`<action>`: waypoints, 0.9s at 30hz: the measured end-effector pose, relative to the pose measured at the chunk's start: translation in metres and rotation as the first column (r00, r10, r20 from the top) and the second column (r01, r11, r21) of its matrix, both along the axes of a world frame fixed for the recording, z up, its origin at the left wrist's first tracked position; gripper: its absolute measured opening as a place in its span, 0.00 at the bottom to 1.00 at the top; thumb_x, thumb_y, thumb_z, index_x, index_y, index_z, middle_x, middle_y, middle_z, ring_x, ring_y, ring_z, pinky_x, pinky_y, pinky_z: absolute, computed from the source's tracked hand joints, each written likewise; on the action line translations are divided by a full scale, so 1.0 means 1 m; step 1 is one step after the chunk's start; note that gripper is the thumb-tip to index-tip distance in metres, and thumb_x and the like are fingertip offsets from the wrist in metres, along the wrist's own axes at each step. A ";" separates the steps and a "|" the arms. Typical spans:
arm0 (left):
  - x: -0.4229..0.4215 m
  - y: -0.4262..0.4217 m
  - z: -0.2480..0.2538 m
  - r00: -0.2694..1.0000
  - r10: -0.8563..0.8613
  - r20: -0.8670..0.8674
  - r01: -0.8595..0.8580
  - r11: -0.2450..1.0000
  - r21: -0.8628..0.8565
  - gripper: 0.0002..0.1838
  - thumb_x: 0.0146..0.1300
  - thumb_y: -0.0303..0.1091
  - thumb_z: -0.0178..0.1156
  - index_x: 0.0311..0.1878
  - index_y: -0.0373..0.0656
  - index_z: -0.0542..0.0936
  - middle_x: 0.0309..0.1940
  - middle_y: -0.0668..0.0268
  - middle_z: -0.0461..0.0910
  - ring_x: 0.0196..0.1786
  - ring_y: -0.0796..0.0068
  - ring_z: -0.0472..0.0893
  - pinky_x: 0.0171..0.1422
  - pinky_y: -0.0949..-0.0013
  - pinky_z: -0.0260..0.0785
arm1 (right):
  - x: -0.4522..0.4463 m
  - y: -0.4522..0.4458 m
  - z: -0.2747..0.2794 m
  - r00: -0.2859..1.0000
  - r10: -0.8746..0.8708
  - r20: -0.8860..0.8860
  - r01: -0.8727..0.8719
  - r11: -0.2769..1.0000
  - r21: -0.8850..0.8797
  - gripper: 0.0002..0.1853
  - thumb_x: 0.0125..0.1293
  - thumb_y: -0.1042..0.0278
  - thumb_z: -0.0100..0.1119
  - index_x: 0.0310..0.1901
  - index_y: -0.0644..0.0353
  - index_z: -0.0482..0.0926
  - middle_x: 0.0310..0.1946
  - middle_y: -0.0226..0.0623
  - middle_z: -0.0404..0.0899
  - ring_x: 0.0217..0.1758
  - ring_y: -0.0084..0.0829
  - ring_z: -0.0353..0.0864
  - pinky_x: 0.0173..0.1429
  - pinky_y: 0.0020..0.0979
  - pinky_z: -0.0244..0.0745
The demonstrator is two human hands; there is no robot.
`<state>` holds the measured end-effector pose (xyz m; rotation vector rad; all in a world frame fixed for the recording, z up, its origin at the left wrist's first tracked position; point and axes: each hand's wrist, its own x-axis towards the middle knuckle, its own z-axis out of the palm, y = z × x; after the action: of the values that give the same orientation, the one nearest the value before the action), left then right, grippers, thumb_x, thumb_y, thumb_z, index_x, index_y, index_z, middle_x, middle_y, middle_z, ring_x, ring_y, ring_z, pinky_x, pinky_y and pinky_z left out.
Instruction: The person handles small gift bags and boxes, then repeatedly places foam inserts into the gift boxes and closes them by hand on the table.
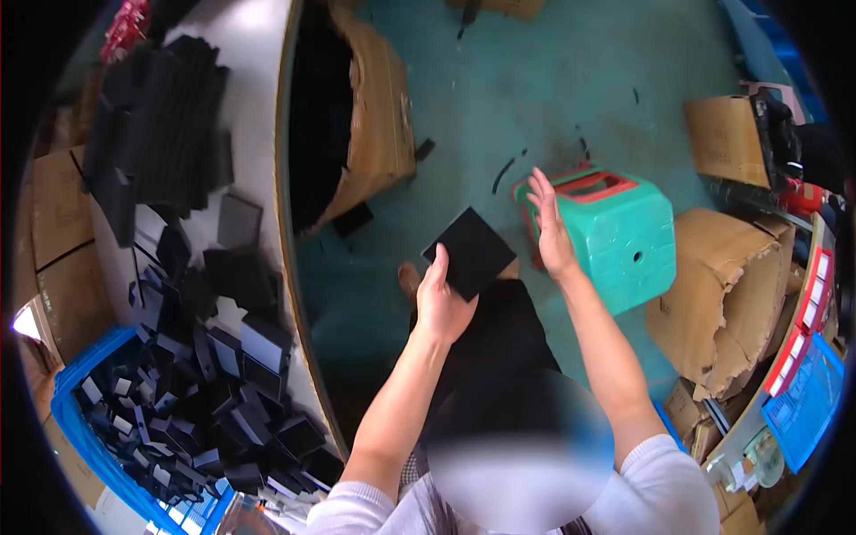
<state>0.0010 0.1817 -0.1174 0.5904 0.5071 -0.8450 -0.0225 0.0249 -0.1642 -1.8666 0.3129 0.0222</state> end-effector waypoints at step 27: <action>0.156 0.326 -0.603 0.262 -0.770 -0.581 -0.325 -0.638 0.698 0.38 0.46 0.48 0.74 0.57 0.36 0.74 0.55 0.50 0.76 0.60 0.51 0.73 0.64 0.54 0.65 | -0.141 0.051 -0.260 0.375 -0.571 -0.730 0.897 0.423 0.129 0.23 0.60 0.79 0.61 0.59 0.65 0.72 0.51 0.36 0.79 0.52 0.28 0.78 0.61 0.31 0.70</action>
<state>0.1572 0.5079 -0.7207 3.3090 -0.2752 -0.7511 -0.1637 0.0757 -0.4241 -0.9332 1.5000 0.0359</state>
